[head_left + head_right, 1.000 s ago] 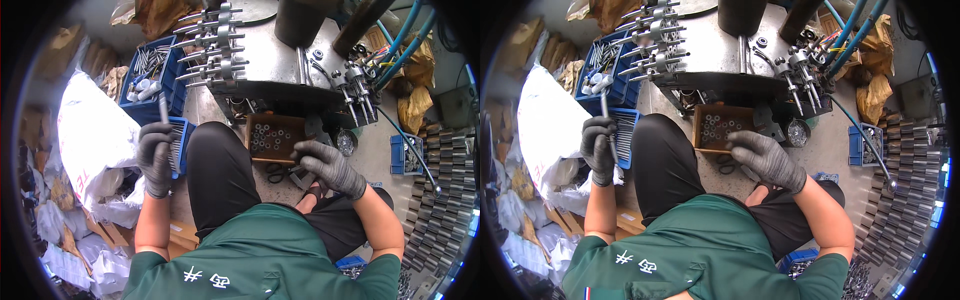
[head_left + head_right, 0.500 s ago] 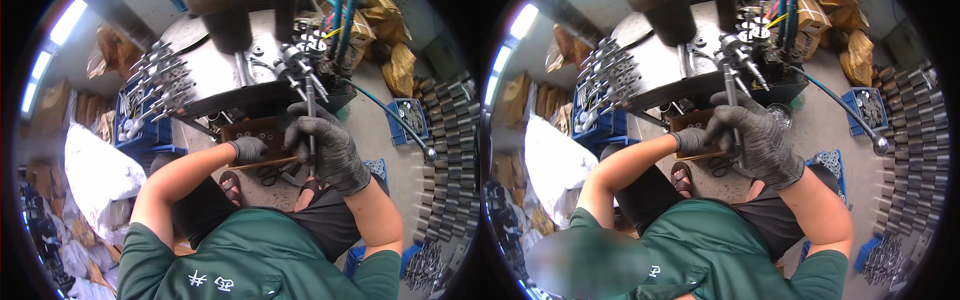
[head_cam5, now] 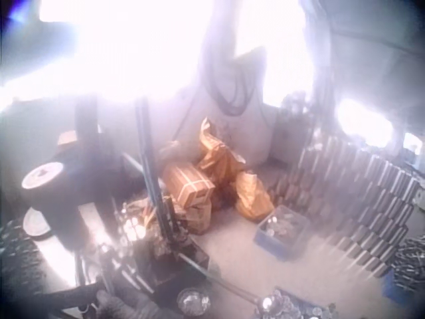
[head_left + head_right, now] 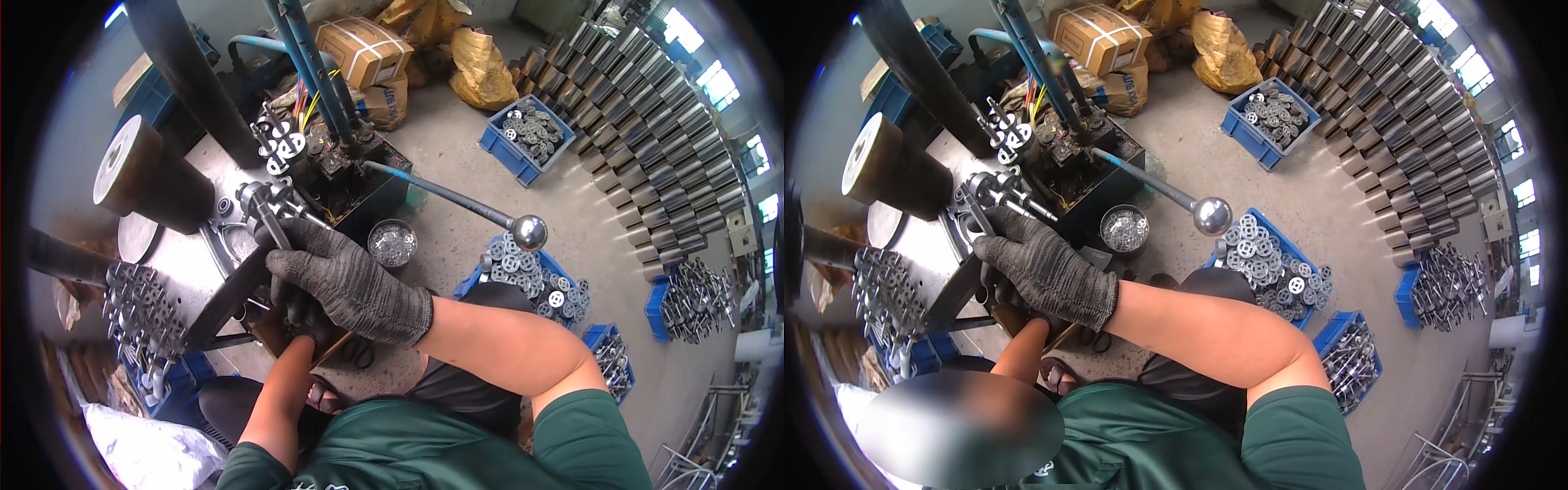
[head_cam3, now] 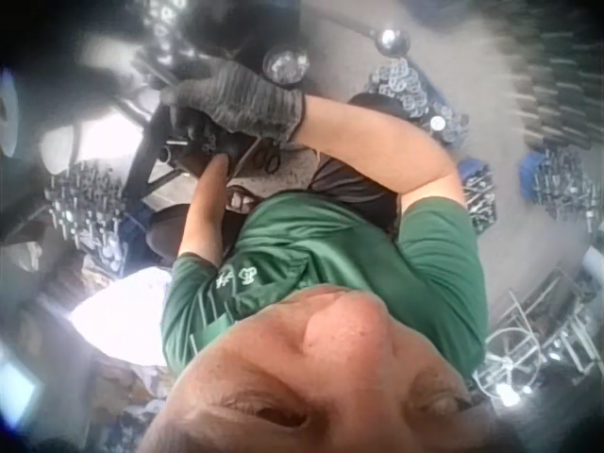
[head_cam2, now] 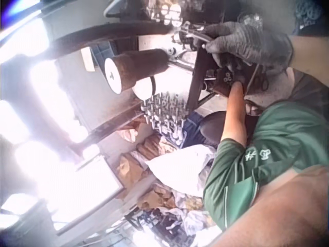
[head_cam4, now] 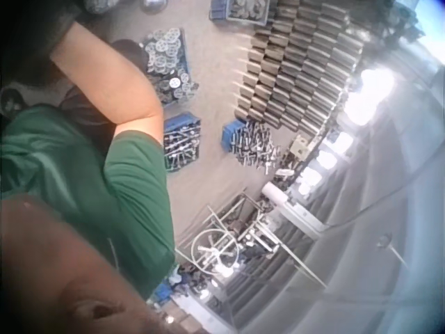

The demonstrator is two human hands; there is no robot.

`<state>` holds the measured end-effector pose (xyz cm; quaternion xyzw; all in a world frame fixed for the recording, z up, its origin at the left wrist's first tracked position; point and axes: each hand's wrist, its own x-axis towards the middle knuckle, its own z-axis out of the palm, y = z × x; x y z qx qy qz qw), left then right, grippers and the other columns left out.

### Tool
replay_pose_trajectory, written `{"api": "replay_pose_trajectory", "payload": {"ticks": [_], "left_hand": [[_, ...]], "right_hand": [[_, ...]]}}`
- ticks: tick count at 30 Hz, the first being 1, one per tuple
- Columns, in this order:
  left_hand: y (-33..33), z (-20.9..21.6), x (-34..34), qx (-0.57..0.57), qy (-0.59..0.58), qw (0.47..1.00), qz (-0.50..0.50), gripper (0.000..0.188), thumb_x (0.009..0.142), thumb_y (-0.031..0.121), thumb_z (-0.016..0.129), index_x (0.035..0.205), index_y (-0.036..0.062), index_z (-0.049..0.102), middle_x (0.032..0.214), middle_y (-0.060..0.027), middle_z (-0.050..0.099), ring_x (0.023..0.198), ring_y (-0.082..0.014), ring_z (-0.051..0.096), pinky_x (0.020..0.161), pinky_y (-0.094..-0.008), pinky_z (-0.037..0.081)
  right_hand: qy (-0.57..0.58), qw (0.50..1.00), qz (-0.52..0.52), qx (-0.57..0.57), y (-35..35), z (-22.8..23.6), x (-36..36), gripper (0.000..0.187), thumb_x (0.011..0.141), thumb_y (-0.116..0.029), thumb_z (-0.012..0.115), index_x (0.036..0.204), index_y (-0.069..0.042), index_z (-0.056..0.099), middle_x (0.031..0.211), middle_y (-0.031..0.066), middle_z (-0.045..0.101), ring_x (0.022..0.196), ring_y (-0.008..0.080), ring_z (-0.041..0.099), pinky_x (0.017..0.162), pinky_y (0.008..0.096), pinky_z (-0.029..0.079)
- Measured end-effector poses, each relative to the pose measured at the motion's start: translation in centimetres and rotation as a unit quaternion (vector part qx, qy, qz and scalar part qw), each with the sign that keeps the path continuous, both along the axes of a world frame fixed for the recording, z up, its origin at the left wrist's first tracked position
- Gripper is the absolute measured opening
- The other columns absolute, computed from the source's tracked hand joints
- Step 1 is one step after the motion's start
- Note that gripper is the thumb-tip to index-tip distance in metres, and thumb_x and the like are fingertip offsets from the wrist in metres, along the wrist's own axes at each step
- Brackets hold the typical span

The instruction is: Using a hydraulic or pneumatic press to assemble or shape small metal mechanical components in a manufacturing setting.

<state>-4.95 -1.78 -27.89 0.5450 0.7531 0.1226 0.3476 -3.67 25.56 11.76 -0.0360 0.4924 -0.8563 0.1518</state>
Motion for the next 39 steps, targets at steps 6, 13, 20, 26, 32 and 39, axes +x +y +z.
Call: {"api": "replay_pose_trajectory", "payload": {"ticks": [6, 13, 20, 26, 32, 39], "left_hand": [[4.4, -0.2, -0.6, -0.028, -0.001, 0.996, 0.082, 0.043, 0.088, 0.030, 0.064, 0.123, 0.0058, 0.072, 0.118, -0.0245, 0.071, 0.110, -0.0406, 0.068, 0.099, -0.0474, 0.052], [5.6, -0.6, -1.3, -0.089, 0.020, 0.966, 0.242, 0.044, 0.088, 0.030, 0.065, 0.124, 0.0061, 0.071, 0.120, -0.0247, 0.070, 0.112, -0.0400, 0.068, 0.100, -0.0470, 0.051], [0.2, -0.6, 0.4, -0.126, 0.020, 0.911, 0.393, 0.044, 0.087, 0.029, 0.066, 0.125, 0.0063, 0.071, 0.121, -0.0249, 0.070, 0.113, -0.0393, 0.067, 0.101, -0.0466, 0.051], [4.9, 15.7, -2.1, 0.006, -0.125, 0.921, 0.368, 0.041, 0.091, 0.020, 0.065, 0.128, 0.0025, 0.067, 0.118, -0.0184, 0.072, 0.106, -0.0322, 0.068, 0.097, -0.0411, 0.052], [3.4, 29.8, 1.5, 0.358, -0.373, 0.720, 0.463, 0.024, 0.101, 0.018, 0.066, 0.122, 0.0052, 0.065, 0.105, -0.0056, 0.069, 0.097, -0.0117, 0.064, 0.089, -0.0297, 0.053], [1.2, 29.6, 2.1, 0.575, -0.373, 0.516, 0.514, 0.033, 0.101, 0.028, 0.069, 0.124, 0.0054, 0.061, 0.103, -0.0041, 0.066, 0.088, -0.0121, 0.063, 0.079, -0.0277, 0.054]], "right_hand": [[-0.004, 0.999, 0.036, 0.035, 0.9, 0.0, -0.8, 0.044, 0.105, -0.031, 0.060, 0.143, -0.008, 0.054, 0.079, 0.0015, 0.066, 0.063, 0.0066, 0.061, 0.059, 0.0216, 0.051], [-0.019, 0.999, 0.012, -0.039, 1.4, -0.5, -1.1, 0.034, 0.104, -0.028, 0.055, 0.128, -0.005, 0.058, 0.082, 0.0047, 0.069, 0.057, 0.0077, 0.061, 0.050, 0.0210, 0.047], [0.024, 0.999, -0.004, -0.038, 0.6, 0.2, -0.9, 0.045, 0.100, -0.023, 0.059, 0.138, 0.000, 0.052, 0.095, 0.0137, 0.073, 0.064, 0.0109, 0.065, 0.055, 0.0226, 0.051], [0.019, 0.996, 0.012, 0.083, 0.4, -0.5, -0.4, 0.040, 0.103, -0.017, 0.063, 0.141, -0.008, 0.054, 0.096, 0.0057, 0.069, 0.071, 0.0076, 0.064, 0.063, 0.0234, 0.053], [0.109, 0.944, 0.023, 0.310, -1.0, -3.0, -0.3, 0.038, 0.099, -0.015, 0.067, 0.135, -0.004, 0.058, 0.093, 0.0080, 0.069, 0.077, 0.0153, 0.066, 0.070, 0.0295, 0.054], [0.209, 0.841, 0.078, 0.492, -3.2, -3.7, 0.6, 0.024, 0.098, -0.021, 0.066, 0.113, -0.002, 0.064, 0.086, 0.0194, 0.071, 0.079, 0.0328, 0.071, 0.071, 0.0420, 0.054]]}}
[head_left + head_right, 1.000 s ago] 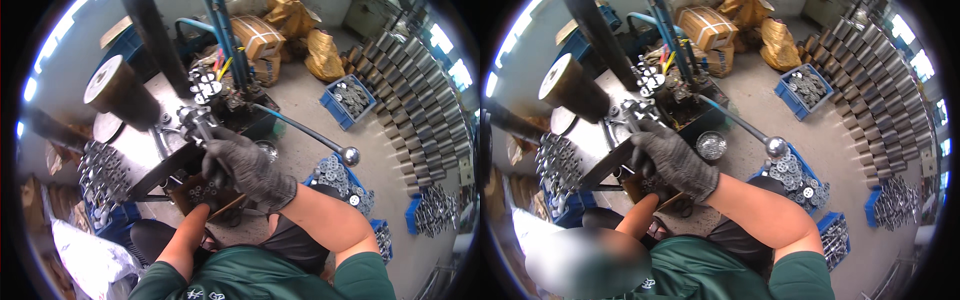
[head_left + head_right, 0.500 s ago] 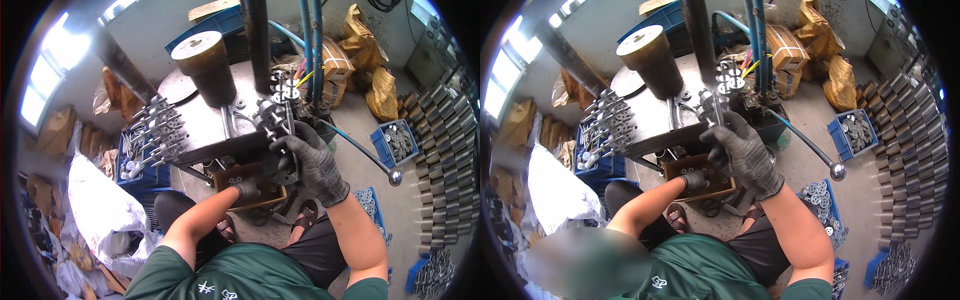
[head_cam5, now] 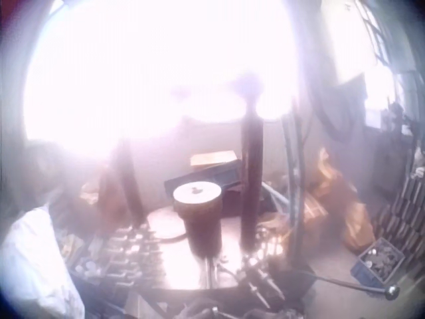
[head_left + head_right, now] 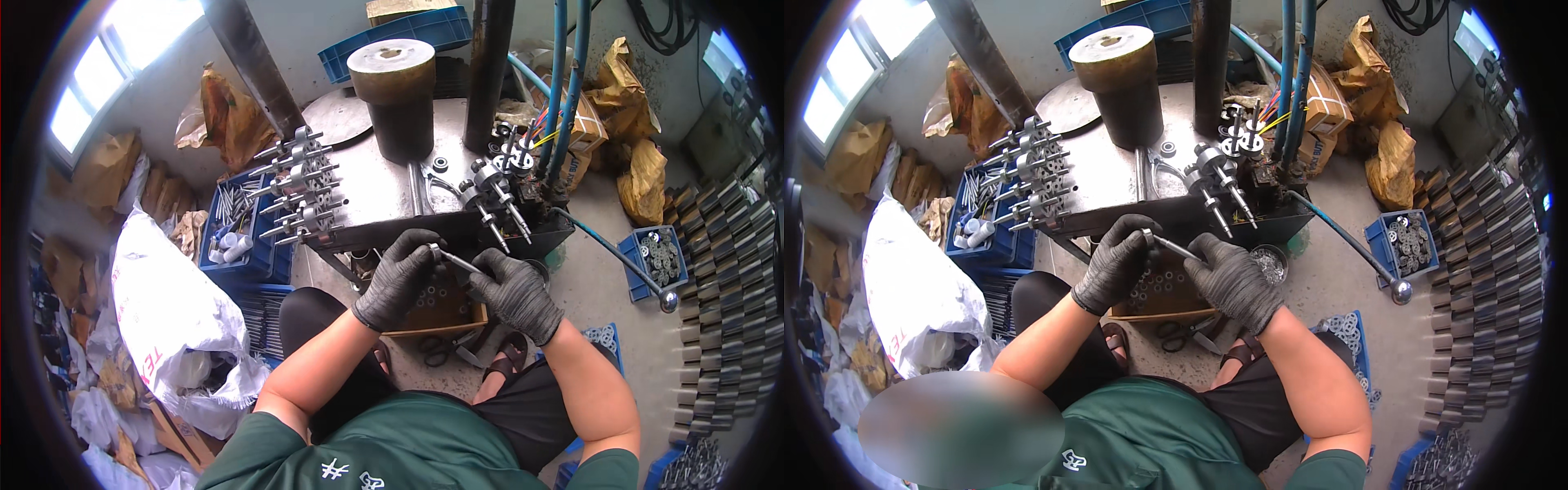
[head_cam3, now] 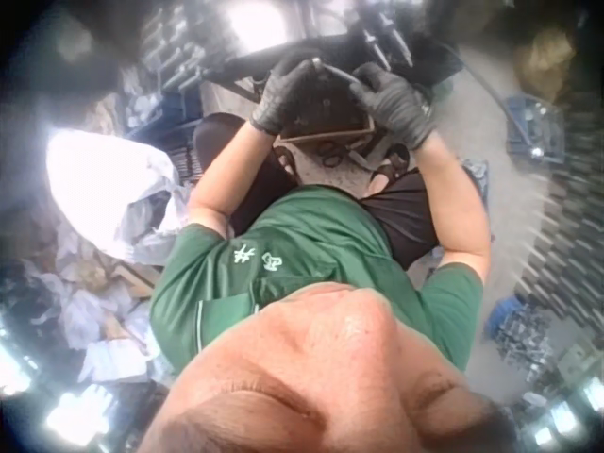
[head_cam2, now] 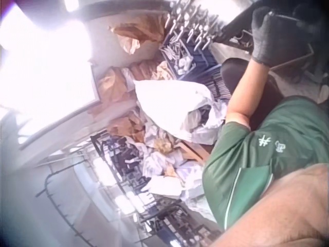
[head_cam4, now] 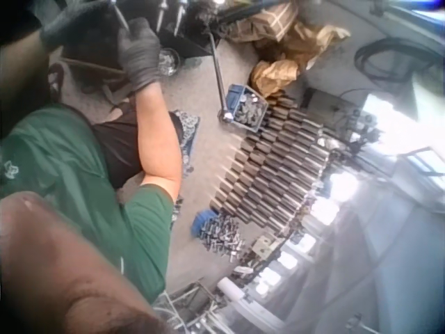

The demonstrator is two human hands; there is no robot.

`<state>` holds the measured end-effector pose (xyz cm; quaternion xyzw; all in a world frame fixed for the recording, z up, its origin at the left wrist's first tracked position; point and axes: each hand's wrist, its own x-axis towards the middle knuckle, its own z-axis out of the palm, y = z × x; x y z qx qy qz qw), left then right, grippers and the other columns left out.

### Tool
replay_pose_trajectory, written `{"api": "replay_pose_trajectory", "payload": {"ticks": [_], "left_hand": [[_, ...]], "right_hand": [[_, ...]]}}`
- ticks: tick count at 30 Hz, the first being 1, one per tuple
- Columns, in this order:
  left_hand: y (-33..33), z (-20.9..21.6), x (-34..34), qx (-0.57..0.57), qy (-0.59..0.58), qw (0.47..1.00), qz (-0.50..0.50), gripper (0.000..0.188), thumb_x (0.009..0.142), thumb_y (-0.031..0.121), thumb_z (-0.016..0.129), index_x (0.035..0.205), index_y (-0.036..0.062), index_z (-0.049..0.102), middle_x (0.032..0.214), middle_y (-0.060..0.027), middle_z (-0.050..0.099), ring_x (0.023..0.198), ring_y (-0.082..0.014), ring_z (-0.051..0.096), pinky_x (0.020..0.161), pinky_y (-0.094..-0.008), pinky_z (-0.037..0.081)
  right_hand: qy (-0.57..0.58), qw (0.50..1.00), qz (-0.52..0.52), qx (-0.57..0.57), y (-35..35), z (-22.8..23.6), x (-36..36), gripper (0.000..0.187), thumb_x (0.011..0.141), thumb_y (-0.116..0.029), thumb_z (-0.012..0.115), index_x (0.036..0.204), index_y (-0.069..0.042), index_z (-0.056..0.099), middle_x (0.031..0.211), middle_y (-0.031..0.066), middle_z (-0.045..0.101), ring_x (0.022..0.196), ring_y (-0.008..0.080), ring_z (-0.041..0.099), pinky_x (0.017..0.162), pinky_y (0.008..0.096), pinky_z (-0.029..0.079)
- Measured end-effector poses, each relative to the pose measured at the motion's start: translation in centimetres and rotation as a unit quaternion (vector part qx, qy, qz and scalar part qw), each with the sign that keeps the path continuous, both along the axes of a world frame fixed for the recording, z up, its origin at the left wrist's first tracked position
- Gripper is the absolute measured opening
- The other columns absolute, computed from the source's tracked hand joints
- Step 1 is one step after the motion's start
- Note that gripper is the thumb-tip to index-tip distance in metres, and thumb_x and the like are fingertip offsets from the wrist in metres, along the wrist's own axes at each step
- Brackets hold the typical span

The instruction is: Using a hydraulic or pneumatic press to assemble or shape small metal mechanical components in a manufacturing setting.

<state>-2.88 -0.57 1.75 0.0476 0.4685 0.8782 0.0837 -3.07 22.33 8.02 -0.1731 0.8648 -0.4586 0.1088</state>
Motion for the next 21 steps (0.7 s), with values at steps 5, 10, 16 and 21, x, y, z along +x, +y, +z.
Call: {"api": "replay_pose_trajectory", "payload": {"ticks": [5, 10, 16, 21], "left_hand": [[-1.1, 0.6, -0.4, -0.019, -0.029, 0.997, -0.069, 0.031, 0.100, 0.025, 0.069, 0.123, 0.0056, 0.062, 0.107, -0.0034, 0.065, 0.090, -0.0107, 0.061, 0.080, -0.0263, 0.053], [-2.5, -0.6, -0.8, 0.081, -0.096, 0.983, -0.136, 0.031, 0.099, 0.025, 0.069, 0.123, 0.0062, 0.063, 0.110, -0.0037, 0.065, 0.095, -0.0096, 0.060, 0.081, -0.0265, 0.053], [-2.5, -0.4, -0.7, 0.050, -0.098, 0.981, -0.161, 0.035, 0.100, 0.028, 0.067, 0.127, 0.0066, 0.063, 0.117, -0.0055, 0.066, 0.102, -0.0113, 0.062, 0.086, -0.0266, 0.053], [-2.5, -0.9, -0.9, -0.169, 0.070, 0.981, -0.058, 0.041, 0.100, 0.028, 0.069, 0.133, 0.0053, 0.063, 0.128, -0.0062, 0.065, 0.111, -0.0135, 0.062, 0.097, -0.0304, 0.052]], "right_hand": [[0.010, 1.000, 0.011, 0.003, -0.6, -1.3, 0.8, 0.021, 0.097, -0.020, 0.066, 0.110, -0.003, 0.067, 0.083, 0.0174, 0.071, 0.077, 0.0298, 0.072, 0.070, 0.0402, 0.055], [0.007, 1.000, 0.001, 0.003, -1.3, -0.5, 1.1, 0.019, 0.096, -0.015, 0.067, 0.110, -0.002, 0.068, 0.086, 0.0154, 0.072, 0.078, 0.0252, 0.073, 0.071, 0.0368, 0.056], [0.000, 1.000, -0.004, -0.012, -1.5, -0.5, 0.8, 0.019, 0.095, -0.013, 0.068, 0.110, -0.002, 0.069, 0.088, 0.0160, 0.072, 0.078, 0.0263, 0.072, 0.071, 0.0367, 0.056], [0.034, 0.999, -0.007, 0.030, -1.2, -0.6, 0.7, 0.018, 0.092, -0.013, 0.070, 0.107, -0.003, 0.070, 0.090, 0.0176, 0.072, 0.079, 0.0317, 0.072, 0.071, 0.0387, 0.056]]}}
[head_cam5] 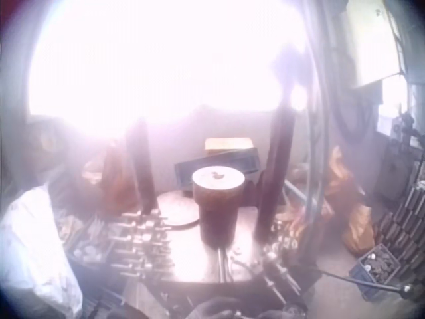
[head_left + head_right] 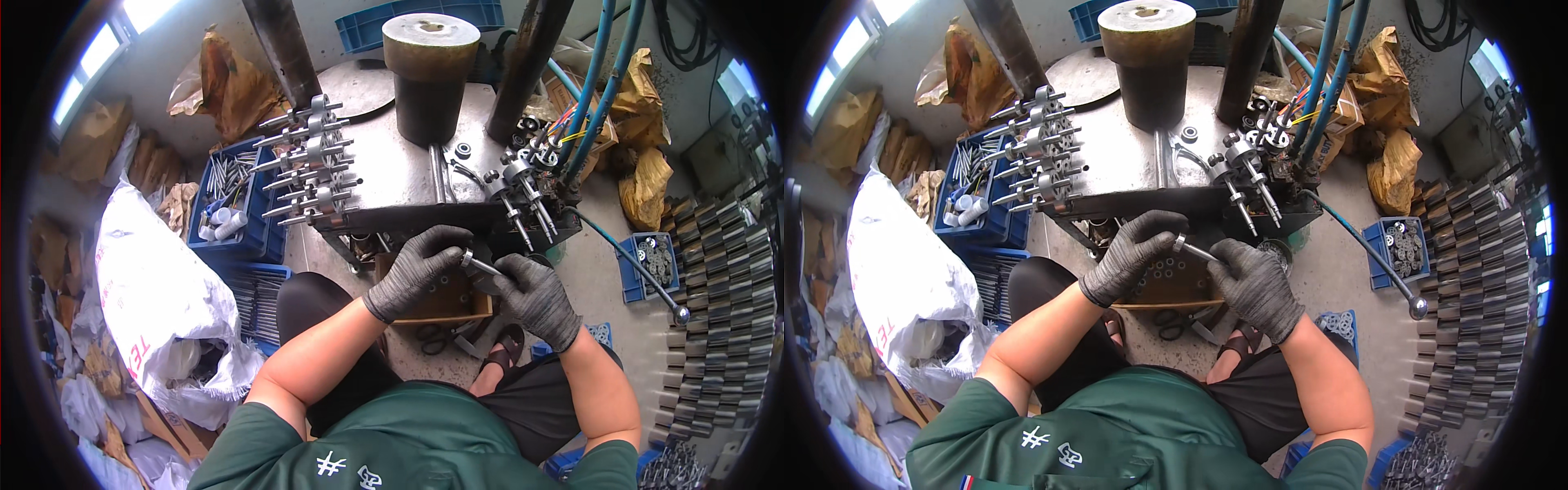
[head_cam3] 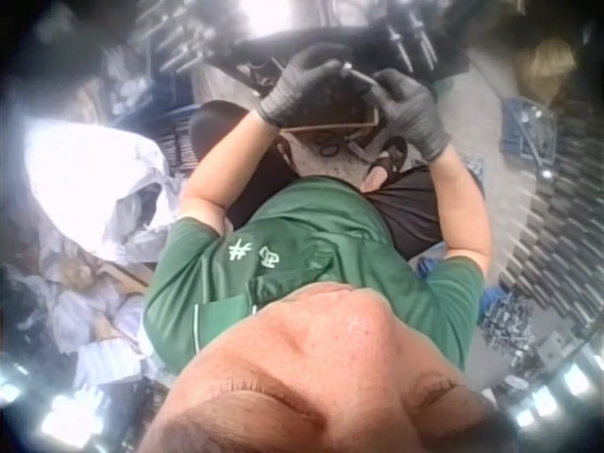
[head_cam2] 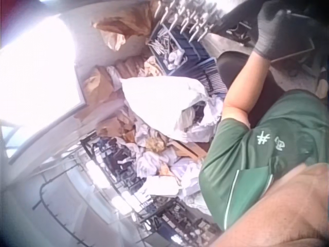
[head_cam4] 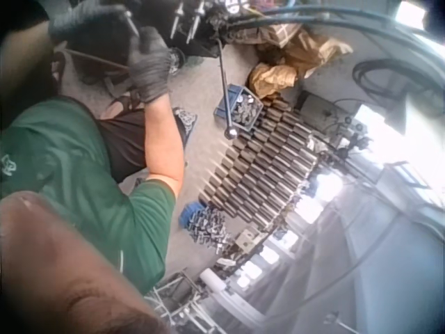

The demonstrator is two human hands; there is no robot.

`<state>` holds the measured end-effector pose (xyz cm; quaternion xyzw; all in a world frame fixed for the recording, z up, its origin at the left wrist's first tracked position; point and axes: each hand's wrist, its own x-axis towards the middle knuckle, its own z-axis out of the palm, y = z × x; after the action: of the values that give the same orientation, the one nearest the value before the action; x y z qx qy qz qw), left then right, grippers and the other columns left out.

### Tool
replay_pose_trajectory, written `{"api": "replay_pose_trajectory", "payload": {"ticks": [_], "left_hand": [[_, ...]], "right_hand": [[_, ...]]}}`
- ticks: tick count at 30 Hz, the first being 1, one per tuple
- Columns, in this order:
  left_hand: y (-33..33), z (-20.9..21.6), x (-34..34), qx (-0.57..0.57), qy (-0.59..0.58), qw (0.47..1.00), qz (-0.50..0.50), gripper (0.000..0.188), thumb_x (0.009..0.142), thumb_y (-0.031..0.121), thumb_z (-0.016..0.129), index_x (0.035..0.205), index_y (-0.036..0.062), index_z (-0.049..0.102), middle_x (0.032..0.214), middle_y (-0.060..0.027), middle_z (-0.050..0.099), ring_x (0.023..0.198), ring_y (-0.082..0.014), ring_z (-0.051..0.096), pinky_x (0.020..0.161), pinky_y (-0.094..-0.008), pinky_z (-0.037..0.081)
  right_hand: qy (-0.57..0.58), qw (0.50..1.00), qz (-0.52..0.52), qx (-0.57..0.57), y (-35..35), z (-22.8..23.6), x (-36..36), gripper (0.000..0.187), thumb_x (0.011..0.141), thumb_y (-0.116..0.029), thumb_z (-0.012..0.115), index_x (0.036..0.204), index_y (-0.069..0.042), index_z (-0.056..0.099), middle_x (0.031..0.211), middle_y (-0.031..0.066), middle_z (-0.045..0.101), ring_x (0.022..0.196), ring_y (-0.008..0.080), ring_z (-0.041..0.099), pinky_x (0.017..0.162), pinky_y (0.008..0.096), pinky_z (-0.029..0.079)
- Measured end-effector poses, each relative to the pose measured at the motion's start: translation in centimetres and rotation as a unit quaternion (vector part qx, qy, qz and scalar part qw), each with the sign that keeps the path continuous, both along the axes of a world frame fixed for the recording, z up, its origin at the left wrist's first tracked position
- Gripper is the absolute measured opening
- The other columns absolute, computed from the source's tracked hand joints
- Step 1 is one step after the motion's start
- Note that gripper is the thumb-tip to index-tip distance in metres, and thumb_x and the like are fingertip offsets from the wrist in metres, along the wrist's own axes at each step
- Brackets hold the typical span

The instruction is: Using a hydraulic or pneumatic press to assemble or shape small metal mechanical components in a manufacturing setting.

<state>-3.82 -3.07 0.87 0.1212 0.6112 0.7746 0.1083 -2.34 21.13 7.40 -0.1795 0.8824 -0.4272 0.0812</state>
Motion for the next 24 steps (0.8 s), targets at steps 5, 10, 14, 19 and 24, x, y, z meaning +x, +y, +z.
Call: {"api": "replay_pose_trajectory", "payload": {"ticks": [5, 10, 14, 19, 24], "left_hand": [[0.7, 0.7, 0.6, -0.067, 0.059, 0.996, -0.019, 0.039, 0.097, 0.016, 0.072, 0.134, 0.0063, 0.065, 0.126, -0.0063, 0.066, 0.114, -0.0164, 0.062, 0.102, -0.0320, 0.050], [1.0, 0.4, 0.8, -0.103, 0.112, 0.988, -0.006, 0.041, 0.095, 0.009, 0.072, 0.135, 0.0088, 0.066, 0.123, -0.0071, 0.067, 0.115, -0.0174, 0.063, 0.103, -0.0327, 0.050], [0.9, 0.4, 1.1, -0.093, 0.072, 0.993, -0.018, 0.038, 0.095, 0.010, 0.073, 0.132, 0.0052, 0.067, 0.121, -0.0066, 0.070, 0.111, -0.0156, 0.065, 0.100, -0.0323, 0.052], [0.8, 0.2, 1.1, -0.097, 0.006, 0.995, -0.020, 0.035, 0.094, 0.011, 0.076, 0.127, 0.0022, 0.069, 0.115, -0.0061, 0.073, 0.110, -0.0140, 0.066, 0.098, -0.0314, 0.053], [0.9, -0.6, 1.1, -0.128, 0.053, 0.990, -0.022, 0.035, 0.092, 0.013, 0.078, 0.125, 0.0028, 0.069, 0.115, -0.0065, 0.073, 0.109, -0.0139, 0.067, 0.096, -0.0315, 0.055]], "right_hand": [[0.069, 0.996, 0.003, 0.051, 0.0, 0.2, 0.0, 0.019, 0.088, -0.015, 0.073, 0.104, -0.004, 0.071, 0.091, 0.0172, 0.072, 0.081, 0.0368, 0.070, 0.072, 0.0439, 0.055], [0.105, 0.992, 0.014, 0.073, 0.2, -0.3, 0.0, 0.017, 0.088, -0.017, 0.073, 0.101, -0.006, 0.071, 0.090, 0.0163, 0.071, 0.080, 0.0371, 0.068, 0.072, 0.0459, 0.053], [0.129, 0.987, 0.031, 0.093, 0.2, -0.5, 0.1, 0.014, 0.088, -0.017, 0.072, 0.099, -0.008, 0.071, 0.089, 0.0152, 0.070, 0.080, 0.0374, 0.067, 0.072, 0.0465, 0.053], [0.160, 0.981, 0.035, 0.102, 0.1, -0.6, 0.4, 0.015, 0.088, -0.018, 0.072, 0.100, -0.009, 0.070, 0.088, 0.0150, 0.070, 0.079, 0.0380, 0.067, 0.071, 0.0467, 0.053], [0.172, 0.976, 0.039, 0.130, 0.1, -1.4, 0.6, 0.018, 0.088, -0.017, 0.072, 0.104, -0.008, 0.070, 0.089, 0.0157, 0.070, 0.080, 0.0384, 0.068, 0.072, 0.0473, 0.054]]}}
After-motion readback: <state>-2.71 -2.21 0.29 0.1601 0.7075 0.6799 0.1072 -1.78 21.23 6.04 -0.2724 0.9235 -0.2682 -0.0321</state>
